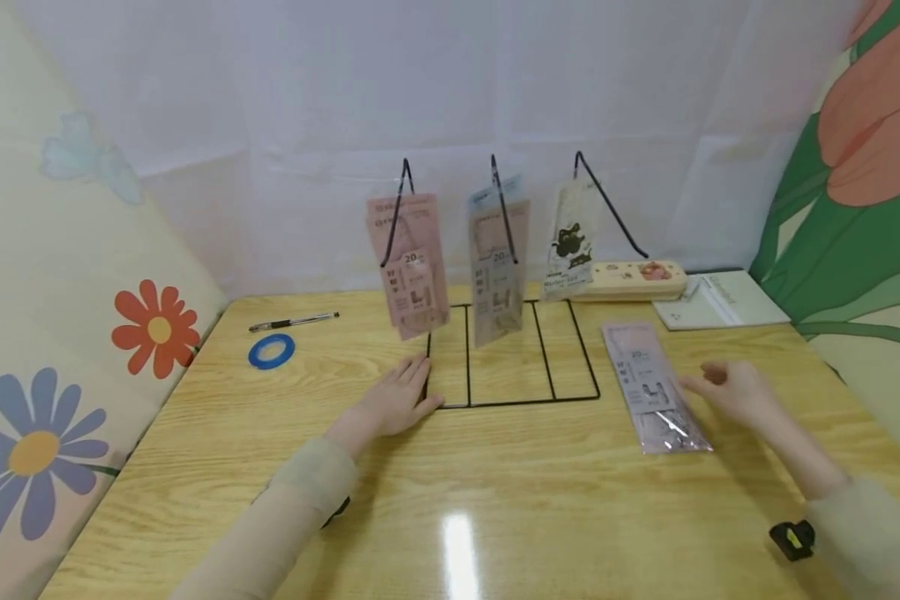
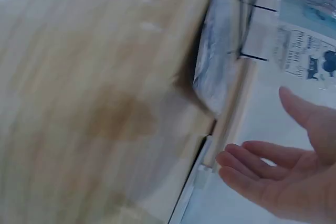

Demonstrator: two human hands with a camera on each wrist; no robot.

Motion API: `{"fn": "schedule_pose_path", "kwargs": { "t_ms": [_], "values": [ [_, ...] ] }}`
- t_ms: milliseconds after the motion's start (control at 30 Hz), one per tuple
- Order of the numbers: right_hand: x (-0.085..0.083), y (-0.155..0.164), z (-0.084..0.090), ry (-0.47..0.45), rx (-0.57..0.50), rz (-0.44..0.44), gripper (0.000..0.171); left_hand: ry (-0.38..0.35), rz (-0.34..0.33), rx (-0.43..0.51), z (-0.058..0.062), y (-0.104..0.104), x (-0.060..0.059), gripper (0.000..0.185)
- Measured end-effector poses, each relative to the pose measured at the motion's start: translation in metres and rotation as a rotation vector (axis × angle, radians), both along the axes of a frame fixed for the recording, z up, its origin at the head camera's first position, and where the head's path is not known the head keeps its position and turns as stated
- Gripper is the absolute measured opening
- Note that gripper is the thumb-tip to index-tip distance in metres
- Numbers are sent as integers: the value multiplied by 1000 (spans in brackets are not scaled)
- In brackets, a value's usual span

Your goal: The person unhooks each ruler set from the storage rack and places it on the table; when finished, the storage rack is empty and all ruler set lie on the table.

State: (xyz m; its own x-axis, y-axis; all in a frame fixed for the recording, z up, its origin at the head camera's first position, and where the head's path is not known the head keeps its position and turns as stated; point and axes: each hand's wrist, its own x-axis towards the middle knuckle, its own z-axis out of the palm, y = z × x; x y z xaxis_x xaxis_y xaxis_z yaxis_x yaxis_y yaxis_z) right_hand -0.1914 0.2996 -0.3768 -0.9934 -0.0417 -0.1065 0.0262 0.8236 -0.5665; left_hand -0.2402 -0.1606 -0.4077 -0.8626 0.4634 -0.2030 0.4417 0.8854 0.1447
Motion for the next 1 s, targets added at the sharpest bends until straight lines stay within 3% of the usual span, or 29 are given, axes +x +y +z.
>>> {"fn": "schedule_pose_path", "kwargs": {
  "t_ms": [100, 333, 567, 767, 1000],
  "values": [
    [-7, -8, 9, 49, -12, 33, 76, -3, 1, 5, 0, -1, -1, 73],
    [-44, -26, 22, 44, -292, 65, 87, 9, 1, -8, 2, -3, -2, 73],
    [-82, -48, 25, 15, -466, 46, 92, 10, -11, -5, 2, 0, -3, 73],
    [-108, -70, 28, 19, -566, 54, 87, -7, 0, 4, -1, 2, -2, 74],
    [-126, -96, 31, -10, -609, 38, 86, -15, -1, 14, -1, 1, -1, 73]
  ]
}}
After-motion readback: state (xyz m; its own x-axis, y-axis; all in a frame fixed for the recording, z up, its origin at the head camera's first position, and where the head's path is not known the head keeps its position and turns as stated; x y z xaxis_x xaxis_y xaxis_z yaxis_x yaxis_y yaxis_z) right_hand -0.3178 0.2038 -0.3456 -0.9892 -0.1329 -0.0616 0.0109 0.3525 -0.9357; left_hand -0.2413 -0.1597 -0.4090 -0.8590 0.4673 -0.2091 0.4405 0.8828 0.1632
